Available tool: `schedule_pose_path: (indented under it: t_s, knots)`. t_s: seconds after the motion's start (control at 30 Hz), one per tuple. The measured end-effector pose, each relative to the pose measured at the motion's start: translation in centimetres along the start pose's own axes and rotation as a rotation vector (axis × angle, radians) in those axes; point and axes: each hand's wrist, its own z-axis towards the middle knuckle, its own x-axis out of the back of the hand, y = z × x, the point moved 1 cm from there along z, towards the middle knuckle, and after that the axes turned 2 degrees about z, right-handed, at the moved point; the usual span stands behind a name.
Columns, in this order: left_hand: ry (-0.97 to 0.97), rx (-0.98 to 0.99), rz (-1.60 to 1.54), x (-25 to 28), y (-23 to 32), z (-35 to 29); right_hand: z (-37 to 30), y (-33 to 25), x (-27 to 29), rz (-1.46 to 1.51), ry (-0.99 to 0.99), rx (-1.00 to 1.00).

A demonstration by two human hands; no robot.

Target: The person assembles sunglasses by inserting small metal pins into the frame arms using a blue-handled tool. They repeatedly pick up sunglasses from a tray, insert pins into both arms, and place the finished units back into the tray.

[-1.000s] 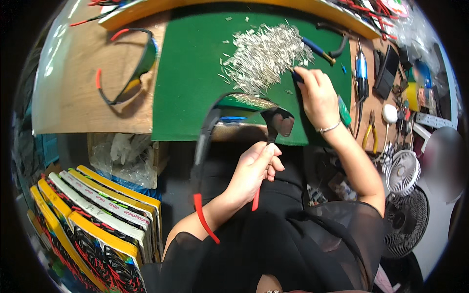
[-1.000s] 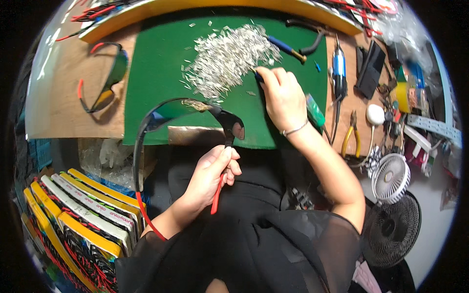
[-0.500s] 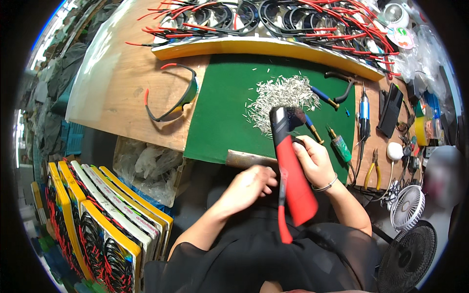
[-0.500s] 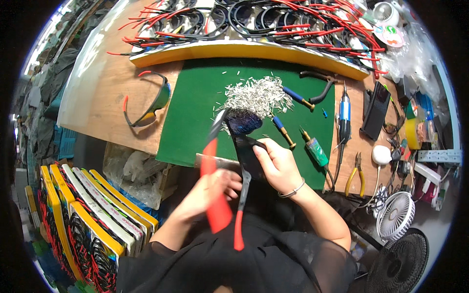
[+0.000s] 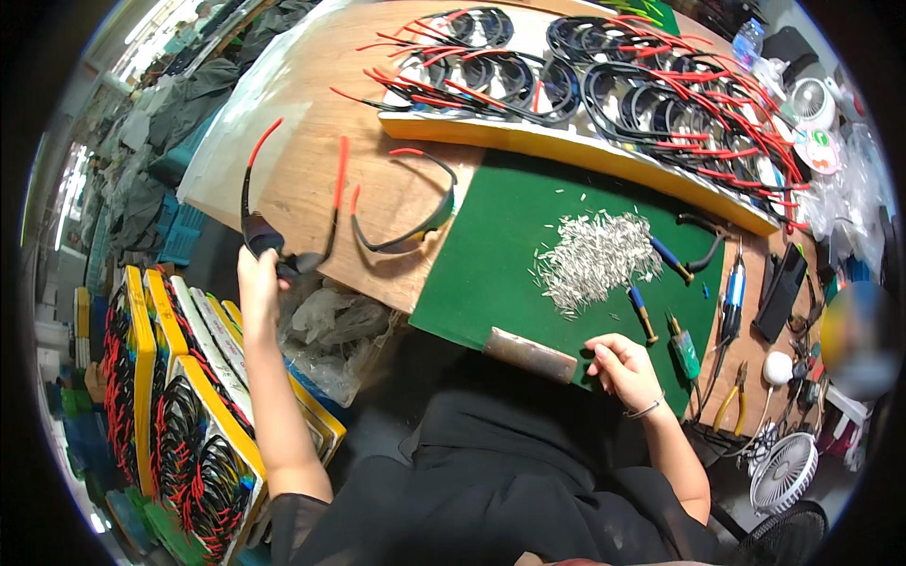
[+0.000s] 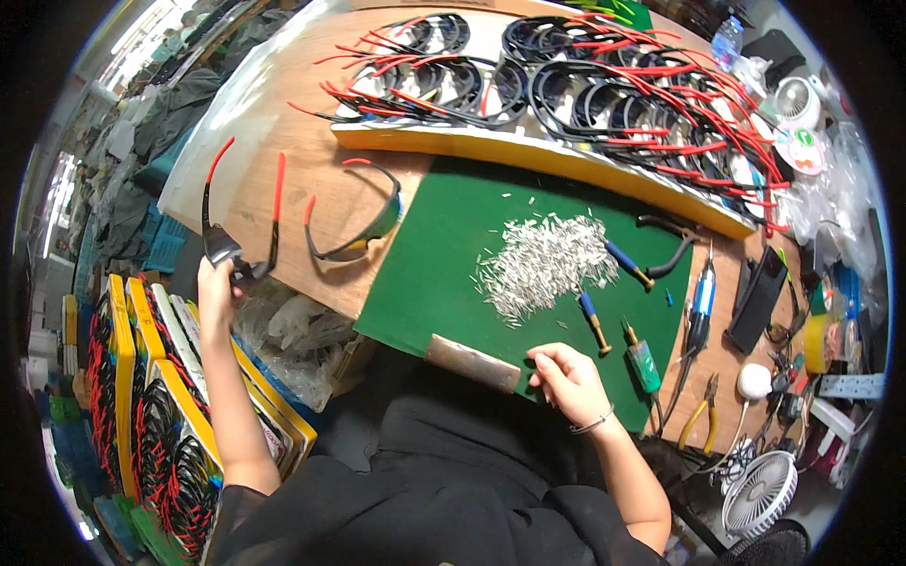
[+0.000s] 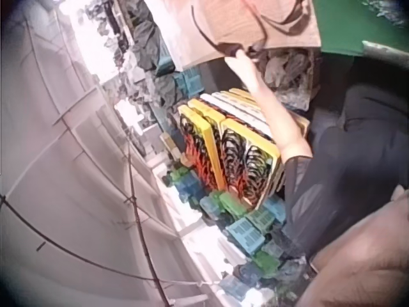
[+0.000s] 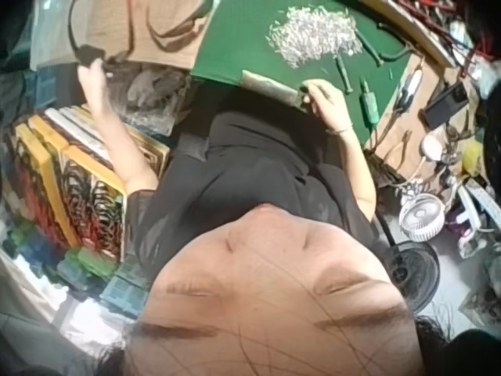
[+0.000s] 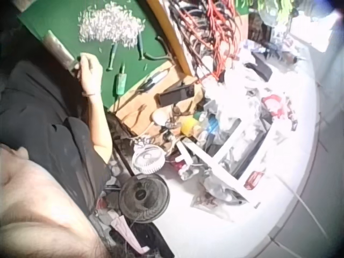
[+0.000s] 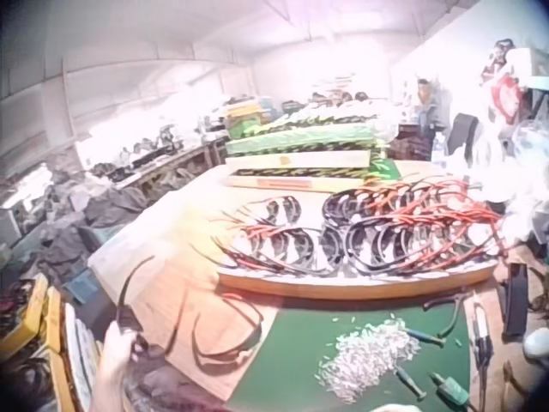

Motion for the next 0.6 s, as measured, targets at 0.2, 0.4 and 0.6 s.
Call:
schedule_pose_path:
  t_s: [0.2, 0.4, 0.6]
  knots:
    - [0.047, 0.27, 0.156, 0.1, -4.8, 9.7, 0.7, 0.6, -1.0, -0.239, 0.115, 0.144]
    - [0.312, -0.216, 0.765, -4.1, 0.7, 3.9, 0.5, 1.5, -0.6, -0.276, 0.21, 0.29]
    - [-0.297, -0.654, 0.71, -11.0, 1.8, -5.1, 0.8, 0.7, -1.9, -0.355, 0.202, 0.273]
